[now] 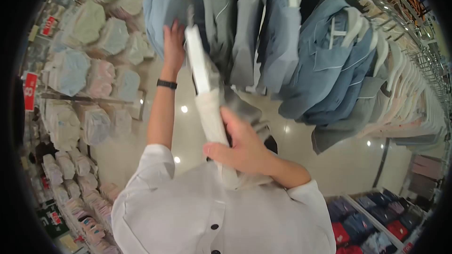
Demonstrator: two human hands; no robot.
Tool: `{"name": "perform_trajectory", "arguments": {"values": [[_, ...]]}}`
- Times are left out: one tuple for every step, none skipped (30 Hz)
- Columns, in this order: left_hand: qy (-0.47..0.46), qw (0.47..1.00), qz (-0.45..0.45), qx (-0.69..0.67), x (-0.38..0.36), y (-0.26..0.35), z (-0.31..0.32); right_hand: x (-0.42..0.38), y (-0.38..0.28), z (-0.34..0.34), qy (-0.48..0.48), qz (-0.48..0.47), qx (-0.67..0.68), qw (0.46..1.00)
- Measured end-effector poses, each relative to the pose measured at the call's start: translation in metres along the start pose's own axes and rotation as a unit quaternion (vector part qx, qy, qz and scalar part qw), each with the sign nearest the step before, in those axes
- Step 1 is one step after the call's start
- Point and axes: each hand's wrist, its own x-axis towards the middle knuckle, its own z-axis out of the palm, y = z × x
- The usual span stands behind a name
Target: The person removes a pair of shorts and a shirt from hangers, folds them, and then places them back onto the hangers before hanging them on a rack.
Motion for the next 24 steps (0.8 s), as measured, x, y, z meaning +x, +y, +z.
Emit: {"name": "perform_trajectory", "arguments": {"values": [[0.003,0.999,0.016,0.033,0.0,0.001,0.005,0.007,-0.001,0.01,0.008,0.016,-0.002,1.0],[0.003,0.997,0.037,0.068,0.004,0.001,0.009,0.017,-0.003,0.019,0.052,-0.035,-0.02,0.998],[-0.029,0.998,0.019,0.049,0.004,-0.005,0.006,0.026,-0.005,0.03,0.097,-0.085,-0.036,0.991],[-0.043,0.997,0.011,0.058,0.001,-0.006,0.008,0.037,-0.011,0.039,0.101,-0.092,-0.011,0.991],[-0.059,0.996,0.005,0.065,-0.003,-0.005,0.012,0.05,-0.014,0.046,0.111,-0.088,-0.013,0.99],[-0.084,0.995,0.006,0.058,-0.007,-0.002,0.016,0.063,-0.016,0.051,0.121,-0.113,-0.029,0.986],[-0.108,0.994,0.01,0.02,-0.001,-0.011,0.013,0.076,-0.018,0.057,0.13,-0.14,-0.047,0.981],[-0.112,0.994,0.009,0.012,0.0,-0.012,0.016,0.089,-0.024,0.065,0.149,-0.151,-0.059,0.975],[-0.107,0.994,-0.003,-0.012,-0.002,-0.011,0.019,0.102,-0.028,0.072,0.153,-0.149,-0.064,0.975],[-0.103,0.994,-0.012,-0.035,-0.004,-0.008,0.02,0.114,-0.031,0.077,0.178,-0.173,-0.071,0.966],[-0.107,0.993,-0.008,-0.039,-0.007,-0.005,0.019,0.127,-0.037,0.081,0.201,-0.201,-0.078,0.955],[-0.169,0.967,-0.095,-0.166,-0.014,-0.001,0.018,0.14,-0.044,0.083,0.203,-0.205,-0.082,0.954],[-0.23,0.912,-0.18,-0.287,-0.019,0.005,0.016,0.154,-0.053,0.084,0.213,-0.216,-0.105,0.947],[-0.24,0.911,-0.175,-0.287,-0.008,-0.002,0.011,0.167,-0.063,0.083,0.223,-0.227,-0.128,0.939],[-0.247,0.913,-0.177,-0.272,-0.009,-0.007,0.003,0.181,-0.071,0.079,0.228,-0.237,-0.134,0.935],[-0.253,0.915,-0.177,-0.259,-0.024,-0.014,-0.008,0.194,-0.079,0.074,0.237,-0.242,-0.161,0.927],[-0.258,0.917,-0.178,-0.247,-0.016,-0.021,-0.013,0.206,-0.086,0.069,0.245,-0.245,-0.189,0.919],[-0.26,0.919,-0.18,-0.235,-0.019,-0.028,-0.031,0.218,-0.091,0.068,0.264,-0.267,-0.186,0.908],[-0.261,0.921,-0.182,-0.224,-0.022,-0.038,-0.039,0.228,-0.096,0.06,0.266,-0.271,-0.192,0.905],[-0.259,0.924,-0.183,-0.212,-0.029,-0.047,-0.06,0.239,-0.099,0.048,0.271,-0.273,-0.213,0.898],[-0.255,0.927,-0.188,-0.2,-0.029,-0.059,-0.064,0.25,-0.101,0.038,0.276,-0.272,-0.232,0.892],[-0.252,0.93,-0.194,-0.186,-0.025,-0.072,-0.07,0.26,-0.104,0.03,0.284,-0.24,-0.227,0.9],[-0.25,0.931,-0.203,-0.17,-0.034,-0.087,-0.077,0.272,-0.098,0.018,0.29,-0.24,-0.225,0.899],[-0.251,0.932,-0.212,-0.154,-0.03,-0.1,-0.078,0.286,-0.084,0.004,0.286,-0.229,-0.246,0.897]]}}
